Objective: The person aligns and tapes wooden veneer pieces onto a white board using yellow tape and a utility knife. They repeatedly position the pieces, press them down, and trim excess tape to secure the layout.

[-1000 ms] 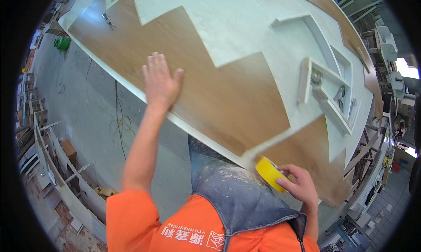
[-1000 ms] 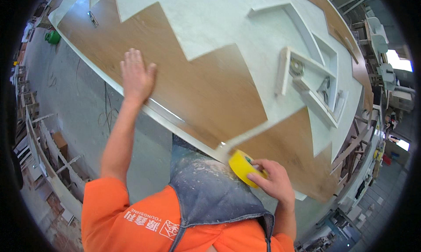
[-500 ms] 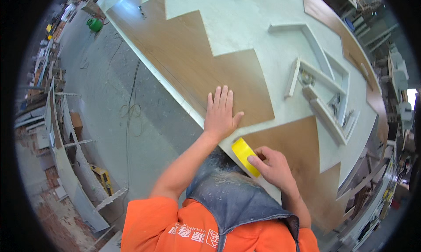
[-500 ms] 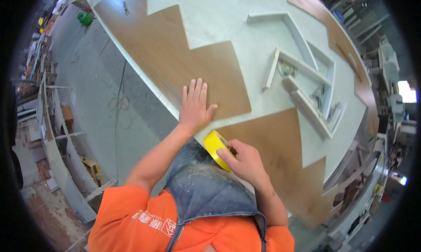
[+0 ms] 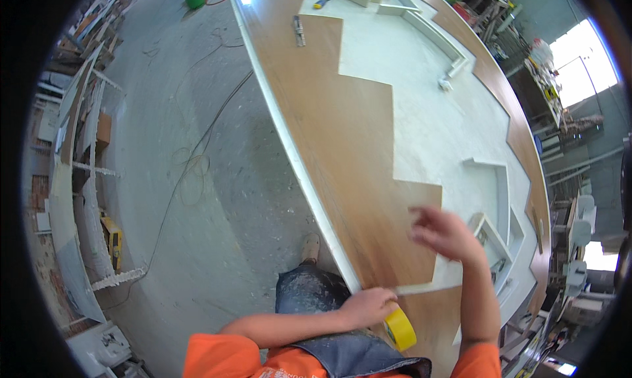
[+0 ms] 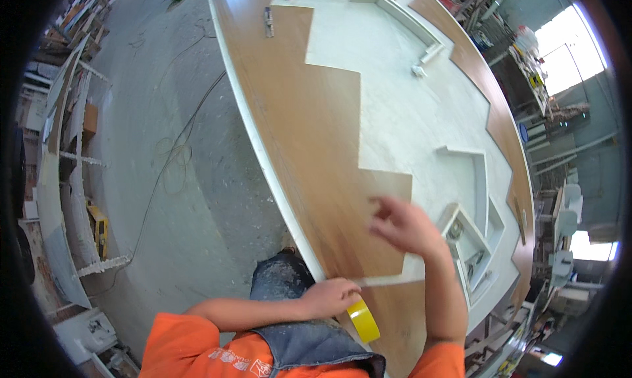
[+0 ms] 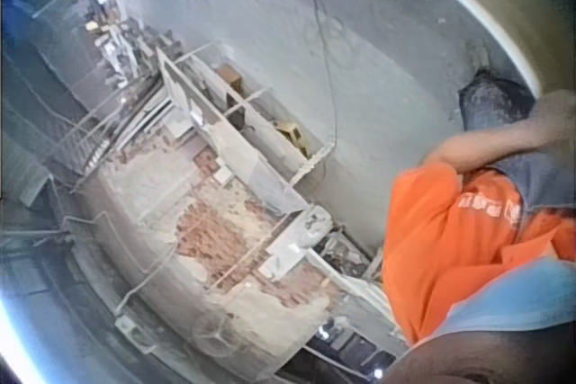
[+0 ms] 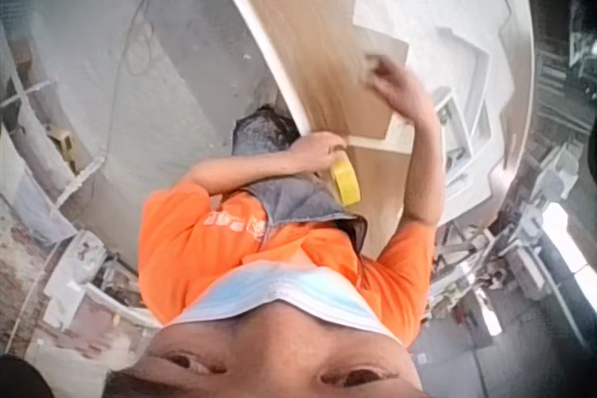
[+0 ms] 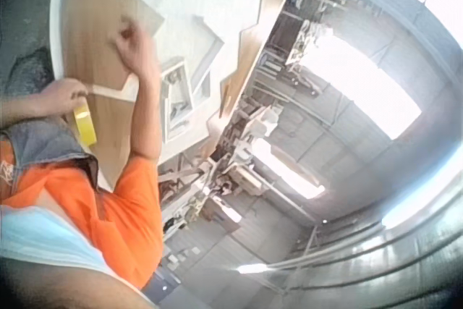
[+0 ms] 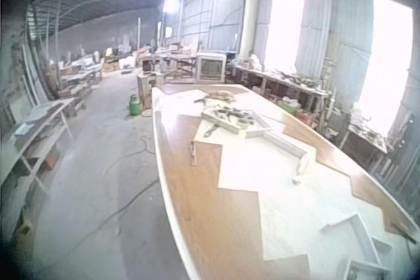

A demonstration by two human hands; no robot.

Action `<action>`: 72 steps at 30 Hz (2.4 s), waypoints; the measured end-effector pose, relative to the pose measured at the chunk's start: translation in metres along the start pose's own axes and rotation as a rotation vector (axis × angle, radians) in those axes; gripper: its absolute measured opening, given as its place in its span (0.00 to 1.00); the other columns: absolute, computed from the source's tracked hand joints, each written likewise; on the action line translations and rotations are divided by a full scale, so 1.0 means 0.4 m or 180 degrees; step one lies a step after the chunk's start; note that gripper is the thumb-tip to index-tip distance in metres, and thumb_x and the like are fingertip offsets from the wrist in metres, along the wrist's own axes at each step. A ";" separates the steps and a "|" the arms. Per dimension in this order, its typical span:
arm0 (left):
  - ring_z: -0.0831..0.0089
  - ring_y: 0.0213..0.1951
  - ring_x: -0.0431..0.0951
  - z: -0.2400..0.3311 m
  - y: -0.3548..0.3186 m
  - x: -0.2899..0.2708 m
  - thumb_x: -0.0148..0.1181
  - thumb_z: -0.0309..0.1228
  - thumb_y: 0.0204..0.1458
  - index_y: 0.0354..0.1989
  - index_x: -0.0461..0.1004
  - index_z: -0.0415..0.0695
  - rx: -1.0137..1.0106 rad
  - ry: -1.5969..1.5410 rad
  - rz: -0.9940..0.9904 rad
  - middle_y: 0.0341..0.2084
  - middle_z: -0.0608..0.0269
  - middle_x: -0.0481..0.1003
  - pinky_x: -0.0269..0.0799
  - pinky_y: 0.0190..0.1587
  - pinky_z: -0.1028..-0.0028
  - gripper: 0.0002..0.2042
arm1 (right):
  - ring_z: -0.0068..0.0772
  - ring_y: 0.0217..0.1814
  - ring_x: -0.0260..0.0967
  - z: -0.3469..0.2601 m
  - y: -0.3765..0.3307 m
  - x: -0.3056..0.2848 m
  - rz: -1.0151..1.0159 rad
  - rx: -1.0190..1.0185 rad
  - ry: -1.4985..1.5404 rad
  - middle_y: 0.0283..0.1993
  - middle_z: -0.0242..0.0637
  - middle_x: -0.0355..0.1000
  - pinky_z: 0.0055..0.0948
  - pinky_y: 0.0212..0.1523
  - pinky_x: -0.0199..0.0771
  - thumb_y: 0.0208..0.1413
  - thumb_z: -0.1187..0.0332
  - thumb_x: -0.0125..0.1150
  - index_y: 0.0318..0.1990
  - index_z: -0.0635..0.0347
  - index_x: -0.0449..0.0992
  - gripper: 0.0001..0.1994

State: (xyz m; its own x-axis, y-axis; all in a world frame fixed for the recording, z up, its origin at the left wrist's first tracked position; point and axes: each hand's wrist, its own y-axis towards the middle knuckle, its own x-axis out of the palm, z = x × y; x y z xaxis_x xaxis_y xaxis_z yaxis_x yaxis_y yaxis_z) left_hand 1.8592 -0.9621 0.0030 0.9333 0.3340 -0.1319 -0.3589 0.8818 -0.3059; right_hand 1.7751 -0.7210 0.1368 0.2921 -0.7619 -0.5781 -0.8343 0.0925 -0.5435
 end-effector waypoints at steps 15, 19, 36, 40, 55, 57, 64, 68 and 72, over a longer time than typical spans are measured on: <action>0.46 0.55 0.77 -0.156 0.012 0.009 0.52 0.46 0.67 0.66 0.71 0.43 0.0598 -0.1508 -0.1545 0.50 0.42 0.78 0.71 0.58 0.58 0.25 | 0.59 0.72 0.63 -0.467 1.174 0.057 0.1804 -0.1005 -0.2208 0.73 0.54 0.61 0.52 0.69 0.66 0.67 0.43 0.53 0.76 0.45 0.61 0.34; 0.46 0.55 0.77 -0.129 0.011 -0.031 0.51 0.46 0.67 0.67 0.70 0.44 0.0431 -0.1439 -0.1545 0.51 0.42 0.78 0.72 0.58 0.58 0.26 | 0.54 0.54 0.75 -0.426 1.100 0.075 0.1903 -0.1269 -0.2355 0.50 0.52 0.78 0.47 0.55 0.77 0.66 0.53 0.57 0.49 0.63 0.80 0.20; 0.45 0.59 0.74 0.005 -0.099 0.014 0.54 0.48 0.67 0.72 0.63 0.44 -0.0284 -0.0490 -0.0263 0.59 0.43 0.72 0.72 0.60 0.57 0.30 | 0.38 0.35 0.67 0.075 0.127 0.045 0.0131 -0.0342 -0.0555 0.31 0.41 0.69 0.36 0.39 0.71 0.54 0.73 0.59 0.43 0.63 0.74 0.10; 0.60 0.49 0.77 0.001 -0.124 0.057 0.57 0.44 0.68 0.73 0.62 0.41 -0.0477 -0.1095 -0.0050 0.59 0.49 0.70 0.73 0.56 0.68 0.30 | 0.58 0.43 0.73 0.185 -0.127 0.091 -0.0171 -0.0624 -0.0853 0.37 0.51 0.74 0.48 0.44 0.75 0.52 0.75 0.58 0.44 0.62 0.74 0.11; 0.66 0.55 0.74 -0.015 -0.161 0.117 0.60 0.37 0.67 0.72 0.62 0.36 -0.0270 -0.1495 0.0639 0.64 0.51 0.66 0.72 0.58 0.69 0.29 | 0.36 0.46 0.73 0.212 -0.168 0.192 -0.0339 -0.1588 -0.2860 0.38 0.31 0.74 0.36 0.50 0.71 0.52 0.74 0.64 0.48 0.48 0.82 0.15; 0.66 0.56 0.74 -0.010 -0.162 0.115 0.60 0.37 0.67 0.72 0.62 0.37 -0.0270 -0.1510 0.0626 0.63 0.52 0.66 0.72 0.58 0.69 0.28 | 0.35 0.47 0.72 0.219 -0.163 0.200 -0.0171 -0.1705 -0.2854 0.39 0.30 0.74 0.35 0.50 0.71 0.52 0.74 0.63 0.49 0.48 0.82 0.16; 0.70 0.49 0.75 -0.021 -0.164 0.116 0.59 0.37 0.67 0.74 0.60 0.39 -0.0201 -0.1472 0.0561 0.63 0.54 0.64 0.73 0.55 0.70 0.29 | 0.34 0.49 0.71 0.212 -0.135 0.225 -0.0032 -0.1915 -0.2992 0.42 0.29 0.74 0.34 0.54 0.71 0.51 0.72 0.63 0.51 0.46 0.81 0.18; 0.69 0.50 0.75 -0.013 -0.165 0.111 0.59 0.36 0.67 0.74 0.60 0.39 -0.0267 -0.1536 0.0530 0.64 0.52 0.63 0.74 0.56 0.69 0.30 | 0.33 0.47 0.71 0.221 -0.121 0.236 0.0126 -0.2190 -0.3027 0.37 0.30 0.70 0.35 0.50 0.70 0.53 0.68 0.63 0.48 0.46 0.80 0.14; 0.68 0.50 0.75 -0.020 -0.167 0.114 0.59 0.36 0.67 0.74 0.60 0.39 -0.0175 -0.1462 0.0550 0.65 0.52 0.63 0.74 0.56 0.68 0.30 | 0.34 0.47 0.71 0.251 -0.119 0.227 0.0289 -0.2158 -0.2871 0.38 0.29 0.71 0.35 0.52 0.70 0.53 0.68 0.62 0.49 0.46 0.81 0.15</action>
State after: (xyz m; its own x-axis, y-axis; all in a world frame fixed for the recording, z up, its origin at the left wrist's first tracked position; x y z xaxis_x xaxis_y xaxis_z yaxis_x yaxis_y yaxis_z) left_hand 1.9256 -1.0084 0.0100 0.7654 0.5970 0.2405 -0.4976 0.7859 -0.3670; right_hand 1.8882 -0.7303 0.0490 0.2191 -0.0039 -0.9757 -0.8707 -0.4520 -0.1937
